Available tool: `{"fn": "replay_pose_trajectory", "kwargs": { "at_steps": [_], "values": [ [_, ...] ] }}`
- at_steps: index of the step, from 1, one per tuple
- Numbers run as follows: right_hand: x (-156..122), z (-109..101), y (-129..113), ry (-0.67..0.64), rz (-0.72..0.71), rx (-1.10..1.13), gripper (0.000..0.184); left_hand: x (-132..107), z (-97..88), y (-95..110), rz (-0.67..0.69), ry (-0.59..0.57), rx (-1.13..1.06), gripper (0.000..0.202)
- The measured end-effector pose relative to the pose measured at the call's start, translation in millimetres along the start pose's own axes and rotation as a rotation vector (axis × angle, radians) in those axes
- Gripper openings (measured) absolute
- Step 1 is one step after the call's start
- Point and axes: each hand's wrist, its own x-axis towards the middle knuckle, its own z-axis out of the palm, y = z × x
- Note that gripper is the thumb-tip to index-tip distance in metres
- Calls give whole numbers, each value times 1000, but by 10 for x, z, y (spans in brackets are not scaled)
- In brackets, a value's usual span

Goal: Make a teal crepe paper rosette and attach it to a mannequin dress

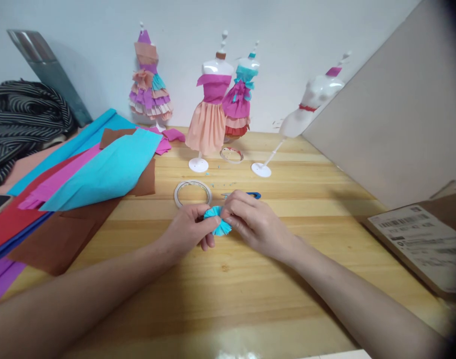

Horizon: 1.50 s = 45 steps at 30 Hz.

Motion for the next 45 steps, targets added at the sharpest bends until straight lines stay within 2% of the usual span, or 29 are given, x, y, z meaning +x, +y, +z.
{"fn": "replay_pose_trajectory", "kwargs": {
  "at_steps": [3,7,12,15,18,23,31,40,45],
  "values": [
    [9,-56,-20,59,10,76,12,11,-1,-2,11,2,-35,24],
    [16,-69,-18,153,177,140,15,23,-16,-53,27,1,-56,26],
    [10,41,41,12,425,507,20,26,-36,-94,65,-1,-79,30],
    [7,102,44,-29,482,687,27,24,-32,-82,80,7,-82,32],
    [4,152,32,3,507,765,31,23,-21,-69,68,13,-77,33],
    [-10,224,43,132,514,747,31,28,-10,-79,27,30,-62,33],
    [-13,253,57,166,549,774,27,11,12,-25,-26,57,-66,25],
    [-24,273,69,185,444,464,10,20,16,-25,-104,30,-54,16],
    [-25,249,77,205,430,375,8,34,21,18,-156,55,-83,13]
  ]
}}
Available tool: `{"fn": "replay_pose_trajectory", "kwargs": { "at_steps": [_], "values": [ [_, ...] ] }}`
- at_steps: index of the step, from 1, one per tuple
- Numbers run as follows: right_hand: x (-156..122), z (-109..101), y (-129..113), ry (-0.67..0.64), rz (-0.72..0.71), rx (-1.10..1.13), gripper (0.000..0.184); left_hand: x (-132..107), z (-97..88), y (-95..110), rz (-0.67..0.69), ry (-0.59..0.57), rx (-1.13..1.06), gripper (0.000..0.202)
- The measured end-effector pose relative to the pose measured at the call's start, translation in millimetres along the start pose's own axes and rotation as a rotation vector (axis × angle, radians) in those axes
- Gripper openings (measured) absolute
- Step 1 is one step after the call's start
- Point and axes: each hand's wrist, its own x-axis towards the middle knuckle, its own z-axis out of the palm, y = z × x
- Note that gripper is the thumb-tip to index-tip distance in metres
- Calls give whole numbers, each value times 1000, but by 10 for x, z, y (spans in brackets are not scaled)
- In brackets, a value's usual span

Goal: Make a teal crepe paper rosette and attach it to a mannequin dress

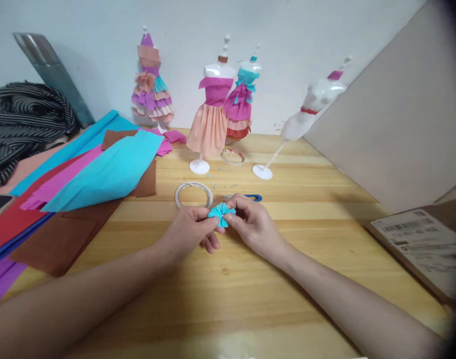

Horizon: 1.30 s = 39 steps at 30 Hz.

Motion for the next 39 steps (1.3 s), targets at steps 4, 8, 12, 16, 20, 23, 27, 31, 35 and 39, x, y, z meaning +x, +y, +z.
{"fn": "replay_pose_trajectory", "kwargs": {
  "at_steps": [4,8,12,16,20,23,27,31,35,39],
  "values": [
    [-2,-11,-18,-7,19,39,10,-7,-7,13,37,-17,-110,15],
    [2,7,-5,-40,67,89,11,-30,3,-16,139,18,-127,16],
    [2,35,39,-38,86,143,16,-20,10,-46,147,55,-50,18],
    [-4,44,55,-26,104,213,19,1,-1,-62,149,65,-46,20],
    [-9,31,31,-23,154,289,32,1,-15,-64,152,62,-63,20],
    [-1,18,8,-35,201,306,34,8,-24,-72,152,69,-89,22],
    [19,26,-5,-55,249,331,28,27,-30,-87,155,78,-132,23],
    [27,49,-16,-42,250,355,31,28,-31,-90,152,67,-102,23],
    [15,55,-33,-23,252,362,31,22,-30,-88,154,62,-65,24],
    [0,58,-41,0,279,385,32,28,-28,-83,161,57,-51,26]
  ]
}}
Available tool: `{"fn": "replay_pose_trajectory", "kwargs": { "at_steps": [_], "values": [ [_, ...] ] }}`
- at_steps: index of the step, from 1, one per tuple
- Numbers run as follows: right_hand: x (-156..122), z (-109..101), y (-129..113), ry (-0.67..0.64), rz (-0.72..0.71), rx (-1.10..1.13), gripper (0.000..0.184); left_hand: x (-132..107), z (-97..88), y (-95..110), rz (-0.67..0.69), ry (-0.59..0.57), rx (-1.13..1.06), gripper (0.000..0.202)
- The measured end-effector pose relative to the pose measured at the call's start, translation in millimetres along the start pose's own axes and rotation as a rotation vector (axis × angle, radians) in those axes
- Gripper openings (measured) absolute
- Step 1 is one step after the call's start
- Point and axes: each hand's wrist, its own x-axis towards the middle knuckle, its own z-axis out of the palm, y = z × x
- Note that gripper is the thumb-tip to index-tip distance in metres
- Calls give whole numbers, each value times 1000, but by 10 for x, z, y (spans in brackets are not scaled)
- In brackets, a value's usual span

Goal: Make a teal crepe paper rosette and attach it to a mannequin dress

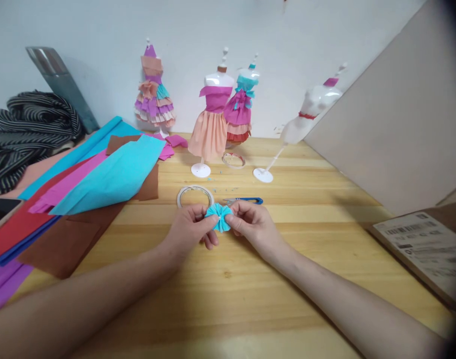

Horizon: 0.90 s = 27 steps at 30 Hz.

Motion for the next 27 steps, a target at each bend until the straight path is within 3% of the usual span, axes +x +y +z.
{"fn": "replay_pose_trajectory", "kwargs": {
  "at_steps": [20,27],
  "values": [
    [-7,-2,-69,7,55,97,39,-22,31,26,0,-64,55,18],
    [-9,-12,-76,-19,26,97,36,-33,33,38,8,-30,32,20]
  ]
}}
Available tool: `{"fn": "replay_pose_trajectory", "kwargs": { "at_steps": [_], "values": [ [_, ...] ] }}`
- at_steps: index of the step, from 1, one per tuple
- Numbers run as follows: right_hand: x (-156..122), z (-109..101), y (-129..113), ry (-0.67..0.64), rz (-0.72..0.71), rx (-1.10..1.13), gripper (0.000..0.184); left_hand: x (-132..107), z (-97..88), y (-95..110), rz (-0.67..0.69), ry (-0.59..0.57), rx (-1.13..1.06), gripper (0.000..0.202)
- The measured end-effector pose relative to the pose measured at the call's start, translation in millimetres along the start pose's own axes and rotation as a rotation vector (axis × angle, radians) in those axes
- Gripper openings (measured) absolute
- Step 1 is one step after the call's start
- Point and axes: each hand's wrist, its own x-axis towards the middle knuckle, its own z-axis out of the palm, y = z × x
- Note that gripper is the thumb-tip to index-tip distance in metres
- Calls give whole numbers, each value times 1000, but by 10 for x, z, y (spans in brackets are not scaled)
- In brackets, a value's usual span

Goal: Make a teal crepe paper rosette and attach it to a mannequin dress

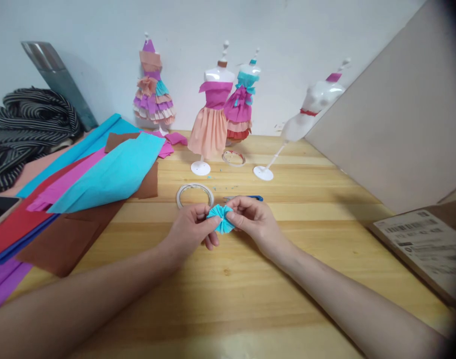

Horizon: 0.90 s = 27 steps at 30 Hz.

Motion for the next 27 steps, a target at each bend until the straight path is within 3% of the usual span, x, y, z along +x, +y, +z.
{"fn": "replay_pose_trajectory", "kwargs": {
  "at_steps": [10,27],
  "values": [
    [14,-59,-41,-42,15,-32,23,-3,-9,2,9,26,-38,21],
    [-13,-2,-1,-34,-16,-116,34,3,6,-2,13,-15,-43,27]
  ]
}}
